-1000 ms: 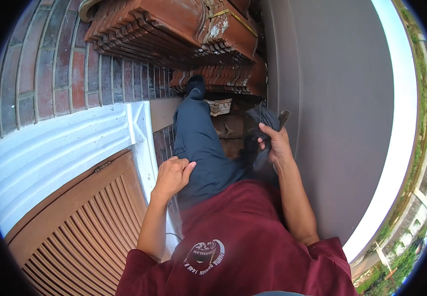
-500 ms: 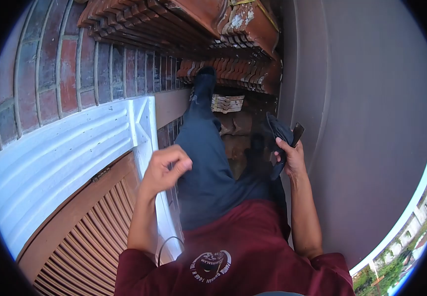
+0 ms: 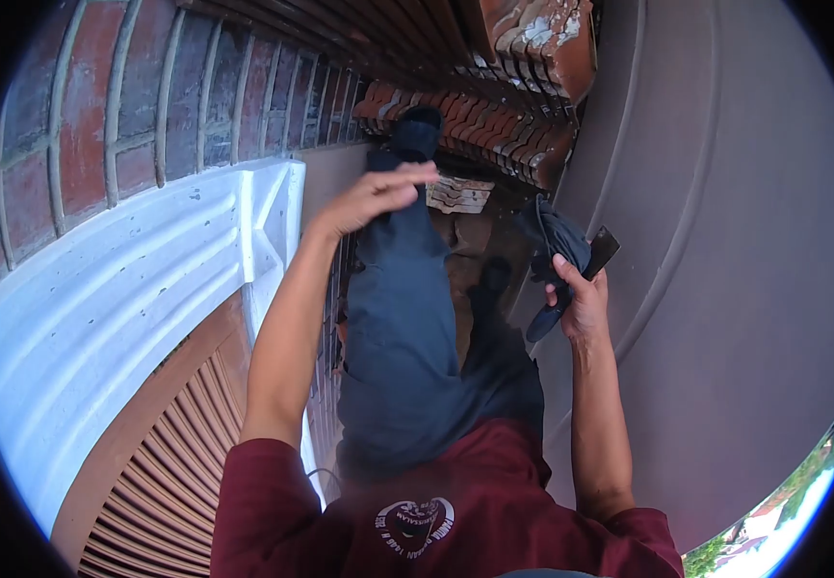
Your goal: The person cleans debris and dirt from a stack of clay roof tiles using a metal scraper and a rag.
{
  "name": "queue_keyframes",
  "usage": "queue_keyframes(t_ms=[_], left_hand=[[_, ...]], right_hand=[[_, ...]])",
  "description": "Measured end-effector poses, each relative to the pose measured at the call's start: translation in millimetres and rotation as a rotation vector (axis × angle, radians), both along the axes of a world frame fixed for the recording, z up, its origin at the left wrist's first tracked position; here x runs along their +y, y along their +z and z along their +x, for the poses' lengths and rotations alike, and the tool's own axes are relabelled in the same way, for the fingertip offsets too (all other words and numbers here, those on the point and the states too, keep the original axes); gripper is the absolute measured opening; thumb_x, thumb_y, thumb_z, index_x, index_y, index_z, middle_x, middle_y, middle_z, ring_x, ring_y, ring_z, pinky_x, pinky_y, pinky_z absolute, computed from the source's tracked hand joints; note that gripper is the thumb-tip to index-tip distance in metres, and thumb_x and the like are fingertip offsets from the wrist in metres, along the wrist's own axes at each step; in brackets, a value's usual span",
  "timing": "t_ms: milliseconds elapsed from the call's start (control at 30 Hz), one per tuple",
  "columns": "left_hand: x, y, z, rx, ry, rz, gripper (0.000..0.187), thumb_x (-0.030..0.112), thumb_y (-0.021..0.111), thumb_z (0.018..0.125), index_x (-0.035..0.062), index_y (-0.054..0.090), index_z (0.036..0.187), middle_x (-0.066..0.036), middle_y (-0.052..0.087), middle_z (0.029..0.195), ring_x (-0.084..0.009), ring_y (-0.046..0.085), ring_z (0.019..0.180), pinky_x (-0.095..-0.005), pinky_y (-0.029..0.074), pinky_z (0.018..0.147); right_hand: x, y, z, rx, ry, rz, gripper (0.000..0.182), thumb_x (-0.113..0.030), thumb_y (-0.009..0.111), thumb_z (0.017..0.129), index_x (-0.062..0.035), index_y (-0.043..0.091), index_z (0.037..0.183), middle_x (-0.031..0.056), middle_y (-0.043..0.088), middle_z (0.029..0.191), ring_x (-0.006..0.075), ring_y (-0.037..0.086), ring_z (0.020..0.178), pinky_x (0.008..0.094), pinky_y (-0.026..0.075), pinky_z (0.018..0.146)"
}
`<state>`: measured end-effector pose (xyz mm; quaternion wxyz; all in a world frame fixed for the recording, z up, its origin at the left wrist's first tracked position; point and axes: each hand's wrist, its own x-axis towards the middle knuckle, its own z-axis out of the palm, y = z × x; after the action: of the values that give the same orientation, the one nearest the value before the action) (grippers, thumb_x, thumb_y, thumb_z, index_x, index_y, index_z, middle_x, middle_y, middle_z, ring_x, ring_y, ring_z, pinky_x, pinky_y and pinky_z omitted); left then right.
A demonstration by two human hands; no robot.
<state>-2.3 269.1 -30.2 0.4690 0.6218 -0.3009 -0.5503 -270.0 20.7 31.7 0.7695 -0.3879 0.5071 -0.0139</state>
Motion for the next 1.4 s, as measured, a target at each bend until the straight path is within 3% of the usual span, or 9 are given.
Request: queue_keyframes(t_ms=[167,333,467,700,800,967,1067,1267,1400], left_hand=[[23,-48,24,-1.12,-0.362,1.041,0.048,0.034,0.063,0.098,0.0128,0.059,0.14,-0.018,0.046,0.154,-0.0351,0.04,0.144,-0.0461,0.028,0.12],[-67,84,16,-0.449,0.29,0.234,0.037,0.029,0.064,0.096,0.0018,0.069,0.121,-0.017,0.075,0.096,-0.0256,0.071,0.086,-0.0357,0.053,0.081],[-148,150,-30,-0.621,-0.112,0.06,0.065,0.044,0.065,0.095,0.0051,0.051,0.145,-0.03,0.047,0.147,-0.0417,0.047,0.136,-0.0423,0.039,0.112],[-228,77,-54,0.148,0.142,0.07,0.05,0.027,0.072,0.096,-0.001,0.058,0.135,-0.011,0.073,0.102,-0.0115,0.067,0.083,-0.0278,0.055,0.074],[-238,41,-53,-0.023,0.276,0.036,0.041,0.034,0.073,0.092,0.0004,0.069,0.115,-0.013,0.076,0.089,-0.0182,0.07,0.07,-0.0322,0.055,0.07],[-255,23,-28,-0.418,0.499,0.081,0.03,0.033,0.071,0.092,0.005,0.072,0.104,-0.021,0.073,0.091,-0.0328,0.071,0.087,-0.04,0.053,0.081],[-255,2,-8,-0.353,0.72,0.161,0.028,0.028,0.073,0.093,0.0028,0.071,0.106,-0.005,0.07,0.088,-0.012,0.059,0.081,-0.0299,0.049,0.076],[-281,-14,14,-0.197,0.819,0.219,0.026,0.023,0.074,0.093,0.0029,0.07,0.108,-0.003,0.065,0.09,-0.0103,0.054,0.084,-0.0283,0.046,0.077],[-297,-22,19,-0.119,0.882,0.262,0.03,0.026,0.074,0.09,0.0017,0.069,0.107,-0.012,0.07,0.09,-0.0191,0.062,0.088,-0.0355,0.049,0.084]], right_hand=[[-1,8,24,-0.008,-0.026,-0.009,0.047,-0.013,0.08,0.083,-0.0072,0.052,0.121,0.0029,0.063,0.09,0.0123,0.059,0.063,0.0242,0.046,0.047],[-4,22,39,-0.113,-0.064,-0.01,0.052,-0.013,0.081,0.082,-0.0074,0.052,0.125,0.003,0.063,0.094,0.0113,0.061,0.073,0.0243,0.049,0.05],[-7,29,53,-0.254,-0.112,0.052,0.039,-0.017,0.075,0.084,-0.0077,0.058,0.118,0.0056,0.064,0.092,0.0155,0.061,0.072,0.0298,0.047,0.052],[-36,7,67,-0.651,-0.403,0.458,0.031,-0.029,0.056,0.101,-0.0073,0.055,0.124,0.0088,0.063,0.091,0.0221,0.063,0.069,0.0298,0.048,0.048],[-48,-10,62,-0.516,-0.365,0.372,0.034,-0.026,0.05,0.105,-0.0062,0.053,0.132,0.0103,0.062,0.093,0.0237,0.065,0.067,0.0307,0.048,0.046],[-57,-9,69,-0.322,-0.378,0.222,0.037,-0.025,0.047,0.107,-0.0005,0.051,0.135,0.011,0.06,0.09,0.0227,0.063,0.063,0.029,0.046,0.045],[-62,-31,69,-0.212,-0.402,0.345,0.038,-0.032,0.05,0.105,0.0009,0.055,0.123,0.0076,0.057,0.079,0.0221,0.06,0.063,0.0371,0.05,0.052],[-68,-39,89,-0.238,-0.413,0.489,0.048,-0.049,0.059,0.097,-0.0058,0.054,0.116,0.0058,0.055,0.074,0.0207,0.056,0.065,0.0494,0.055,0.066],[-72,-46,111,-0.258,-0.259,0.354,0.023,-0.027,0.053,0.105,-0.0078,0.05,0.117,0.0052,0.057,0.082,0.0199,0.066,0.076,0.0417,0.06,0.061]])
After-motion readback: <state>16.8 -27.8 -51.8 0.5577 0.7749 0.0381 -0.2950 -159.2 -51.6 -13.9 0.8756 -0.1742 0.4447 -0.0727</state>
